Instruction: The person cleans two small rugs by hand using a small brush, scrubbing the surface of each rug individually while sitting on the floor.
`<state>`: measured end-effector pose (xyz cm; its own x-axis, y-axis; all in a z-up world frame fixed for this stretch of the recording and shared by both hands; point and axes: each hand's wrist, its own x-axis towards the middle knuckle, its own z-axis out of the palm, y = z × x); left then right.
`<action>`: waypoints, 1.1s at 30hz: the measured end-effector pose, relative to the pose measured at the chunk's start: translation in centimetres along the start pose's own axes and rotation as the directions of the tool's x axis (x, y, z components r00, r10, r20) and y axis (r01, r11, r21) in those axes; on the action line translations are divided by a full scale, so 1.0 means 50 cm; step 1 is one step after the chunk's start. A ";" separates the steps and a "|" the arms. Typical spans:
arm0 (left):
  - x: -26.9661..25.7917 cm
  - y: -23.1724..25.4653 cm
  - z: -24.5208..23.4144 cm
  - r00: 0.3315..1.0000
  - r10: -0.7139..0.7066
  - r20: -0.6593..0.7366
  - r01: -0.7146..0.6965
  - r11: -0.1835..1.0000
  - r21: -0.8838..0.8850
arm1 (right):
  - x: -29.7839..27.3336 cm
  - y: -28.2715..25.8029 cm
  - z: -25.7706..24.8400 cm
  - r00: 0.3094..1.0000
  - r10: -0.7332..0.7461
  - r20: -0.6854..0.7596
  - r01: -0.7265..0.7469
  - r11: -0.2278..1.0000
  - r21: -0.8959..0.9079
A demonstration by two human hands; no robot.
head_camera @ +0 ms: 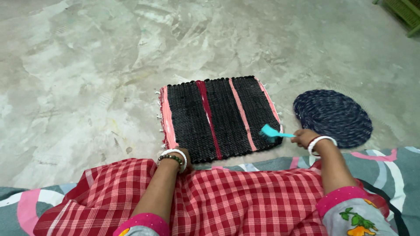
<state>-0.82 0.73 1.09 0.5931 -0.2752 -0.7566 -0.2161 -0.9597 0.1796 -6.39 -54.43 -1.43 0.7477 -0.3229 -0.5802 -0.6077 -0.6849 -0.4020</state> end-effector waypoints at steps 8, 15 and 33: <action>-0.035 -0.009 -0.018 0.993 0.072 -0.097 -0.049 0.975 0.219 | -0.114 -0.203 0.117 0.968 -0.185 -0.170 0.183 0.983 -0.028; -0.067 -0.003 -0.042 0.986 -0.117 -0.120 0.121 0.992 0.024 | -0.336 -0.498 0.305 0.861 -0.446 0.244 0.442 0.894 0.073; -0.012 -0.001 0.000 0.999 0.040 0.018 -0.040 0.999 0.029 | -0.063 -0.137 0.077 0.979 -0.178 0.100 0.192 0.971 -0.142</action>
<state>-1.16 0.94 1.55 0.5698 -0.3119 -0.7603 -0.2624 -0.9458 0.1914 -5.60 -46.20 0.45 0.8135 -0.1284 -0.5672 -0.4088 -0.8199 -0.4008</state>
